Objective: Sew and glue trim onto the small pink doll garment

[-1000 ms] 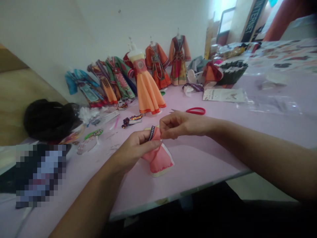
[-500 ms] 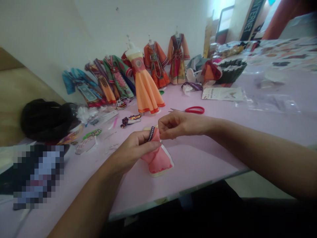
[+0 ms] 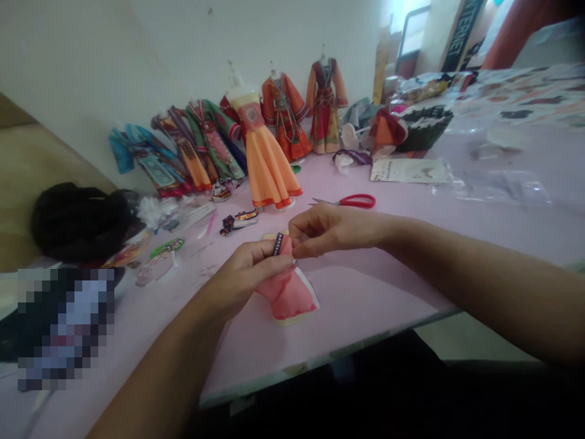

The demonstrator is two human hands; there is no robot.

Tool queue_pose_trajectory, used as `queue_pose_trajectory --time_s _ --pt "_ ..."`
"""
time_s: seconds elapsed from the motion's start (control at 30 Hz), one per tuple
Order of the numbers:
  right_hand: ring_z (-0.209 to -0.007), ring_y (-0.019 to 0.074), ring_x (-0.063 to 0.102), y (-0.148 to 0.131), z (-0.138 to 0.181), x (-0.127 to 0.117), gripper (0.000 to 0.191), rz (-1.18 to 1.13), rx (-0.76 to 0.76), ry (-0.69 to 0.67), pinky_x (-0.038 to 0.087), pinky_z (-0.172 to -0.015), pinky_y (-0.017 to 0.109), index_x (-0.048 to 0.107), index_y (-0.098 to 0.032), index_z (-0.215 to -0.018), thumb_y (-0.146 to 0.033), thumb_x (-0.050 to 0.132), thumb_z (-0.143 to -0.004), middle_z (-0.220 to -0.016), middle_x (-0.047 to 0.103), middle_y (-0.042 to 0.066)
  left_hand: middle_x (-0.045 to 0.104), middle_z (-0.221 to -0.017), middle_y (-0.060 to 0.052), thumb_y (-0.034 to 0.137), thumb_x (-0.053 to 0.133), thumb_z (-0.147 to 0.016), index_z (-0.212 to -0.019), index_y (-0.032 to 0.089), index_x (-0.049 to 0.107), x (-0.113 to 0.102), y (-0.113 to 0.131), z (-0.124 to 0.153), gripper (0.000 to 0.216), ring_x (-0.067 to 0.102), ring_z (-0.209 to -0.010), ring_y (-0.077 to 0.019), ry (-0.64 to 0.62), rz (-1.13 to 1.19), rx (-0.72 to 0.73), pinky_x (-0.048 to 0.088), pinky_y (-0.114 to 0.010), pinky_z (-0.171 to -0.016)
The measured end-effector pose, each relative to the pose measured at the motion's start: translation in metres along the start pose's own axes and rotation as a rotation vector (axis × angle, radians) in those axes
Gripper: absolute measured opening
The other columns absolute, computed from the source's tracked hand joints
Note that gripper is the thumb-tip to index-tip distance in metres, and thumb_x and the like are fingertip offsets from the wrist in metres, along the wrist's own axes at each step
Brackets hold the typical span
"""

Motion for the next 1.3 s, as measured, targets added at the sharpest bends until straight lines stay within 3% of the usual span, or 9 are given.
queue_pose_trajectory --time_s 0.4,0.6,1.3 --pt "-0.06 0.0067 0.037 0.0019 0.0001 -0.0029 0.027 0.001 -0.027 0.009 0.028 -0.053 0.022 0.061 -0.014 -0.082 -0.034 0.073 -0.094 -0.067 0.045 -0.007 0.053 -0.064 0.002 0.043 0.075 -0.078 -0.065 0.017 0.061 -0.0018 0.0012 -0.001 0.032 0.045 -0.059 -0.0112 0.066 -0.005 0.003 0.034 -0.025 -0.055" --pt "-0.06 0.0064 0.038 0.0024 0.0008 -0.0038 0.026 -0.003 -0.027 0.018 0.028 -0.053 0.021 0.063 -0.014 -0.082 -0.034 0.074 -0.094 -0.067 0.047 -0.006 0.059 -0.07 0.0 0.044 0.076 -0.077 -0.068 0.017 0.064 -0.0013 -0.0021 -0.0017 0.031 0.051 -0.063 -0.013 0.068 0.003 -0.025 0.037 -0.025 -0.056" --pt "-0.061 0.0067 0.037 0.0056 -0.0004 0.0005 0.023 0.011 0.004 -0.011 0.028 -0.054 0.022 0.061 -0.014 -0.082 -0.03 0.071 -0.095 -0.068 0.045 -0.006 0.06 -0.073 -0.002 0.04 0.075 -0.08 -0.065 0.018 0.063 0.0007 0.0006 -0.001 0.029 0.057 -0.072 -0.0168 0.048 -0.001 0.022 0.046 -0.028 -0.065"
Point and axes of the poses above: each hand's wrist, its own z-axis away from the middle knuckle, its own x-axis out of the palm, y = z × x, the point moved 6 cm from there along -z, towards the middle knuckle
